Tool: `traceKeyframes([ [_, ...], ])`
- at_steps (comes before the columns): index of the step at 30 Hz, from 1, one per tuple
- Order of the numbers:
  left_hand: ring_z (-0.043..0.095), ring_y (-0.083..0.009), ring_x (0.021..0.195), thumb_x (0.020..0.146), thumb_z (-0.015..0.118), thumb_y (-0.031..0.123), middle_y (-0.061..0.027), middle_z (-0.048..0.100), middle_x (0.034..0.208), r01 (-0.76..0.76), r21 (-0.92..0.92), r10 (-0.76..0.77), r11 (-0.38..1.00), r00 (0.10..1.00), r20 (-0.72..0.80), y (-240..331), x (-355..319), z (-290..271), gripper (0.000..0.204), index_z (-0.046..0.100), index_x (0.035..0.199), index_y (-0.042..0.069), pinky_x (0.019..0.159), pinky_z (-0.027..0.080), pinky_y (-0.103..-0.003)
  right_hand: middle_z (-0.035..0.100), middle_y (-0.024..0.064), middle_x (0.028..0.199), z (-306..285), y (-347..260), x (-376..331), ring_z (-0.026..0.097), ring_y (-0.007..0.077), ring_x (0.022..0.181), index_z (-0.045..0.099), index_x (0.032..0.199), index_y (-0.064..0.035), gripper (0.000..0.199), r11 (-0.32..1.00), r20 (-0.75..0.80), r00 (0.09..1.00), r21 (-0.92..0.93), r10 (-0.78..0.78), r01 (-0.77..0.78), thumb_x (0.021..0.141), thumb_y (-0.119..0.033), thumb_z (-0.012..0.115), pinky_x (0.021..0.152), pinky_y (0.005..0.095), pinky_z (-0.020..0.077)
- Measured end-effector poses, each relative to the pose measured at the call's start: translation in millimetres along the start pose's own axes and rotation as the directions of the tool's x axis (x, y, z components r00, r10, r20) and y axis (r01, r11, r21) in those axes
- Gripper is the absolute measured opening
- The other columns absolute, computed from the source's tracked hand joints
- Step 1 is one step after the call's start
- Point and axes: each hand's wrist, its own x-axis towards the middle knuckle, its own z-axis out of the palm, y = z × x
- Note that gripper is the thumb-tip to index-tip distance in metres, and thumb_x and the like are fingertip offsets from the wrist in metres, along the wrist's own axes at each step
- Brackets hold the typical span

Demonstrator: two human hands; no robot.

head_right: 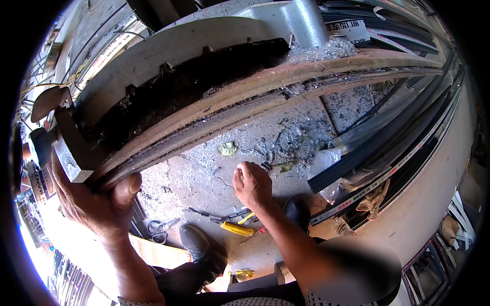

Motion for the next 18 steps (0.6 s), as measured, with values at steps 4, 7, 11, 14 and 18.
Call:
traceKeyframes([
  [4,0.072,-0.0356,0.098,0.073,0.061,0.091,-0.0229,0.067,0.119,0.056,-0.004,-0.056,0.998,0.998,0.041,5,-1,-5,0.122,0.043,0.148,-0.004,0.080,0.059,-0.043,0.065,0.0125,0.082,-13,1,18,0.067,0.0323,0.075,0.060,0.096,-0.0069,0.011,1.000,-0.088,0.996,0.011,0.018,-0.017,0.092,-0.012,0.069,0.068,0.0424,0.0536],
  [7,0.072,-0.0346,0.099,0.075,0.059,0.091,-0.0232,0.066,0.121,0.040,0.031,-0.042,0.999,0.997,0.060,2,0,-9,0.121,0.043,0.149,-0.003,0.081,0.059,-0.043,0.067,0.0110,0.082,-30,6,39,0.068,0.0280,0.071,0.061,0.098,-0.0067,0.010,0.999,-0.161,0.986,-0.024,0.033,-0.038,0.091,-0.010,0.069,0.064,0.0396,0.0543],
  [11,0.072,-0.0345,0.100,0.076,0.057,0.091,-0.0230,0.066,0.121,0.040,0.036,-0.043,0.999,0.994,0.099,2,2,-11,0.120,0.043,0.149,-0.004,0.081,0.059,-0.042,0.068,0.0117,0.086,-52,34,65,0.070,0.0271,0.075,0.063,0.101,-0.0062,0.013,0.996,-0.313,0.945,0.023,0.092,-0.089,0.091,-0.011,0.069,0.067,0.0383,0.0562],
  [14,0.071,-0.0353,0.101,0.075,0.058,0.091,-0.0233,0.065,0.123,0.106,-0.002,-0.105,0.994,0.988,0.117,6,0,-9,0.121,0.043,0.148,-0.004,0.082,0.059,-0.043,0.069,0.0128,0.092,-82,52,83,0.070,0.0296,0.084,0.064,0.102,-0.0057,0.015,0.969,-0.350,0.923,-0.129,0.156,-0.213,0.089,-0.010,0.070,0.074,0.0400,0.0567],
  [18,0.071,-0.0360,0.102,0.073,0.062,0.091,-0.0229,0.064,0.125,0.096,-0.043,-0.092,0.994,0.992,0.090,7,0,-4,0.123,0.043,0.148,-0.004,0.083,0.058,-0.045,0.068,0.0202,0.105,-119,95,103,0.065,0.0384,0.103,0.065,0.109,-0.0027,0.026,0.860,-0.401,0.916,-0.459,0.023,-0.223,0.089,-0.018,0.068,0.095,0.0483,0.0505],
])
